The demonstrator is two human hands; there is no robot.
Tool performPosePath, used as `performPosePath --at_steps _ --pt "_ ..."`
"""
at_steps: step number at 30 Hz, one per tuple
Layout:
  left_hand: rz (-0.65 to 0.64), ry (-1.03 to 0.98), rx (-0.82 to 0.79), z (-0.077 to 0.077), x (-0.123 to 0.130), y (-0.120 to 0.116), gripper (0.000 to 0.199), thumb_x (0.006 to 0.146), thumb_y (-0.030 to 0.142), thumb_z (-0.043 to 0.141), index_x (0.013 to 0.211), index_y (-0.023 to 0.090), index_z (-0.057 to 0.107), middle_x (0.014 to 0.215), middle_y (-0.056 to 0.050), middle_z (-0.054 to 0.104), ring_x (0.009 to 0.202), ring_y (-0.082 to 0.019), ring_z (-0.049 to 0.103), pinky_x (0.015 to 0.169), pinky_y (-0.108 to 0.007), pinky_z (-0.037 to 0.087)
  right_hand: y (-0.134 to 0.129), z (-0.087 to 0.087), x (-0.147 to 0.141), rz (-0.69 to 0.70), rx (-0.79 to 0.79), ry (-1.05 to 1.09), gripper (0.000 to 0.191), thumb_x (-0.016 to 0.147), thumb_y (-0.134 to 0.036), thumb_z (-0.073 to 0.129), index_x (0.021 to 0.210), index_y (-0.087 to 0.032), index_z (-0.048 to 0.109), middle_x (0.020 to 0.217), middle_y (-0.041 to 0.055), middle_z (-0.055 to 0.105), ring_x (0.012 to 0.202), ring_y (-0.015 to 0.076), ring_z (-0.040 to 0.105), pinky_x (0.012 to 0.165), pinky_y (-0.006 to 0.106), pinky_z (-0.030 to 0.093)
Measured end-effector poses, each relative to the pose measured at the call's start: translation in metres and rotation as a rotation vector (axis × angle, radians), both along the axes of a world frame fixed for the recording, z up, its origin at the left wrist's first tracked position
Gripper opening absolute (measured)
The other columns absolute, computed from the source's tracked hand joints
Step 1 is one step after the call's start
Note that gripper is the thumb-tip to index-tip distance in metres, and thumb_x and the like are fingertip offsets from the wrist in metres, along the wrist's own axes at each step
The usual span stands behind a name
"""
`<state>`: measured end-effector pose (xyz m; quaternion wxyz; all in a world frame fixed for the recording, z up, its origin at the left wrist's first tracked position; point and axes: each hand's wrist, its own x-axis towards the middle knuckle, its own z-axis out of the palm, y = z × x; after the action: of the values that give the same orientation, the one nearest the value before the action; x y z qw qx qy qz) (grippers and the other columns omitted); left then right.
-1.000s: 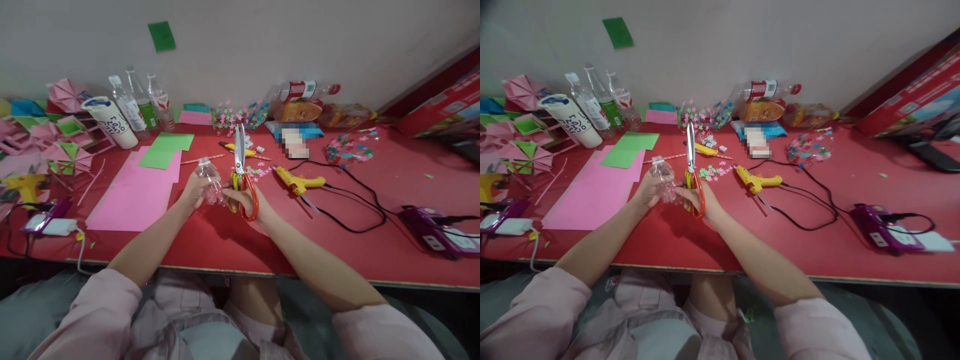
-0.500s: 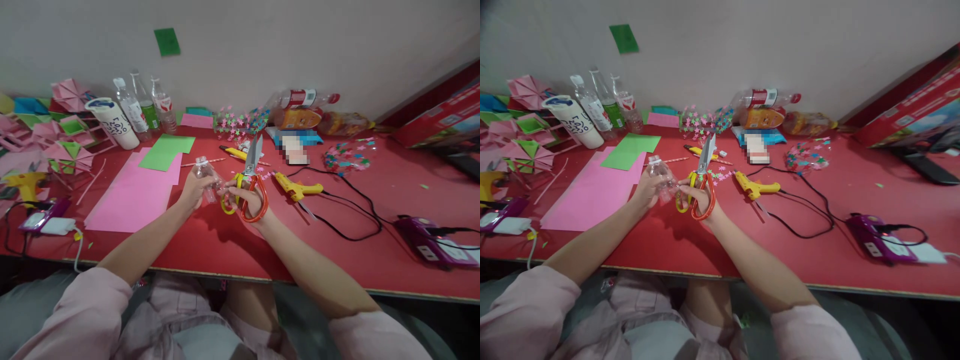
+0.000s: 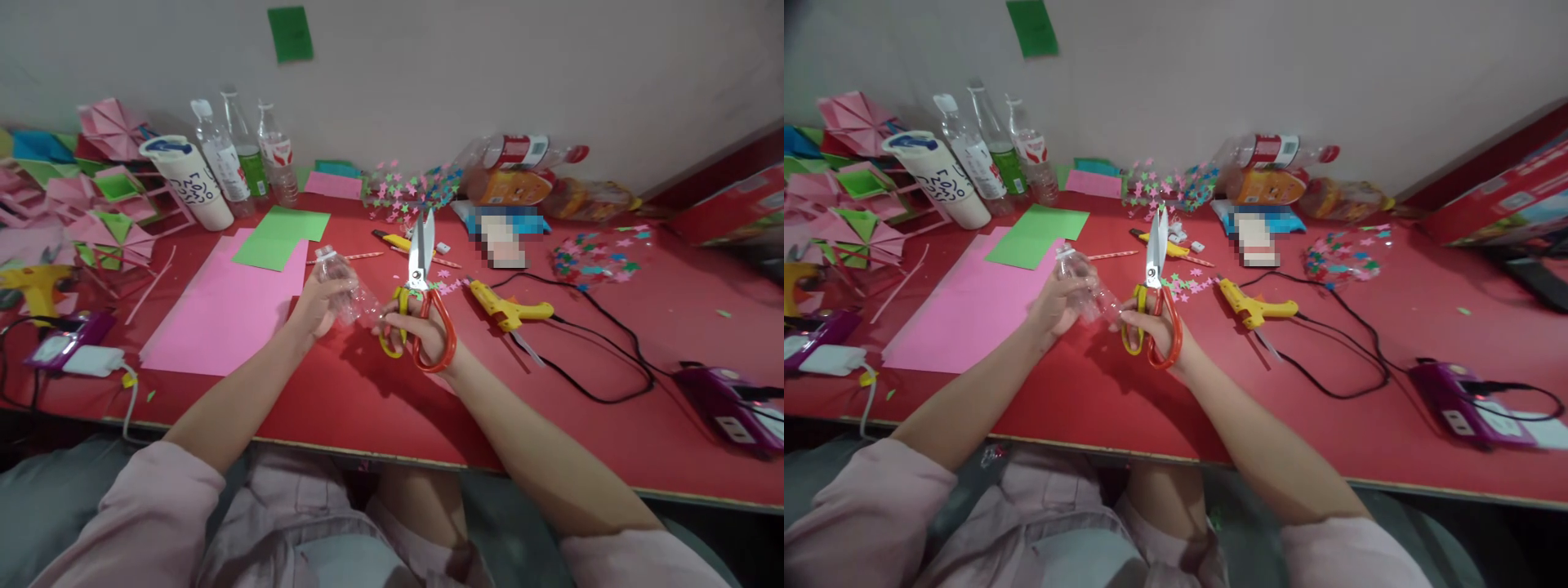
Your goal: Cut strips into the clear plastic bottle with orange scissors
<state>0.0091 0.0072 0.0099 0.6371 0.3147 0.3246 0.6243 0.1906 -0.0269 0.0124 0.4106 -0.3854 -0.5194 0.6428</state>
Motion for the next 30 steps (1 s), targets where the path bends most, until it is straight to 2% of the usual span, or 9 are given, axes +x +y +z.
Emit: performPosePath --at_steps 3,6,8,11,14,18,23,30 --pt "0.026 -0.062 0.036 0.002 -0.010 0.007 0.036 0.055 0.010 0.079 0.082 0.022 0.059 0.066 0.008 0.055 0.055 -0.004 0.049 0.053 -0.020 0.039 0.000 0.007 0.009 0.027 0.063 -0.101 0.041 0.076 -0.059 0.074 0.076 -0.022 0.056 0.052 -0.0034 0.058 0.038 0.0110 0.047 0.040 0.027 0.036" --pt "0.051 -0.118 0.059 0.005 -0.020 0.014 0.036 0.056 0.011 0.081 0.081 0.022 0.059 0.063 0.008 0.050 0.052 -0.004 0.044 0.050 -0.020 0.036 -0.002 0.015 0.017 0.079 0.147 -0.347 0.051 0.073 -0.070 0.072 0.071 -0.022 0.056 0.052 -0.0038 0.053 0.041 0.0102 0.044 0.042 0.026 0.033" --pt "0.085 -0.132 0.052 0.007 -0.027 0.019 0.032 0.060 0.012 0.081 0.079 0.022 0.058 0.060 0.008 0.046 0.050 -0.004 0.042 0.048 -0.021 0.034 -0.005 0.018 0.019 0.186 0.168 -0.501 0.053 0.070 -0.072 0.073 0.070 -0.022 0.055 0.053 -0.0036 0.052 0.047 0.0118 0.048 0.046 0.027 0.034" --pt "0.135 -0.142 0.037 0.009 -0.037 0.024 0.028 0.066 0.015 0.080 0.076 0.022 0.055 0.058 0.008 0.044 0.048 -0.004 0.039 0.045 -0.020 0.032 -0.009 0.017 0.016 0.269 0.162 -0.654 0.057 0.072 -0.077 0.069 0.068 -0.022 0.052 0.055 -0.0037 0.051 0.050 0.0123 0.046 0.049 0.027 0.032" --pt "0.146 -0.185 0.030 0.010 -0.045 0.028 0.028 0.068 0.013 0.081 0.073 0.022 0.055 0.057 0.008 0.043 0.048 -0.003 0.038 0.044 -0.020 0.032 -0.011 0.012 0.013 0.267 0.189 -0.750 0.062 0.071 -0.082 0.065 0.064 -0.023 0.048 0.051 -0.0051 0.046 0.048 0.0115 0.041 0.049 0.027 0.027" --pt "0.168 -0.258 0.013 0.011 -0.053 0.032 0.026 0.069 0.008 0.078 0.071 0.021 0.056 0.058 0.007 0.046 0.047 -0.002 0.037 0.044 -0.019 0.032 -0.012 0.012 0.012 0.256 0.201 -0.786 0.065 0.073 -0.085 0.060 0.060 -0.024 0.043 0.048 -0.0048 0.045 0.045 0.0115 0.040 0.048 0.027 0.027" --pt "0.198 -0.200 0.011 0.013 -0.054 0.031 0.026 0.072 0.012 0.078 0.069 0.021 0.054 0.058 0.007 0.044 0.048 -0.003 0.037 0.046 -0.021 0.033 -0.016 0.017 0.012 0.347 0.074 -0.712 0.063 0.071 -0.083 0.065 0.061 -0.023 0.048 0.046 -0.0041 0.050 0.041 0.0117 0.043 0.044 0.027 0.031" --pt "0.173 -0.180 0.021 0.016 -0.038 0.022 0.029 0.064 0.012 0.079 0.073 0.022 0.053 0.059 0.007 0.043 0.049 -0.004 0.037 0.046 -0.021 0.033 -0.017 0.013 0.010 0.278 0.082 -0.671 0.060 0.075 -0.081 0.062 0.064 -0.022 0.055 0.046 -0.0041 0.050 0.038 0.0102 0.041 0.041 0.026 0.030"
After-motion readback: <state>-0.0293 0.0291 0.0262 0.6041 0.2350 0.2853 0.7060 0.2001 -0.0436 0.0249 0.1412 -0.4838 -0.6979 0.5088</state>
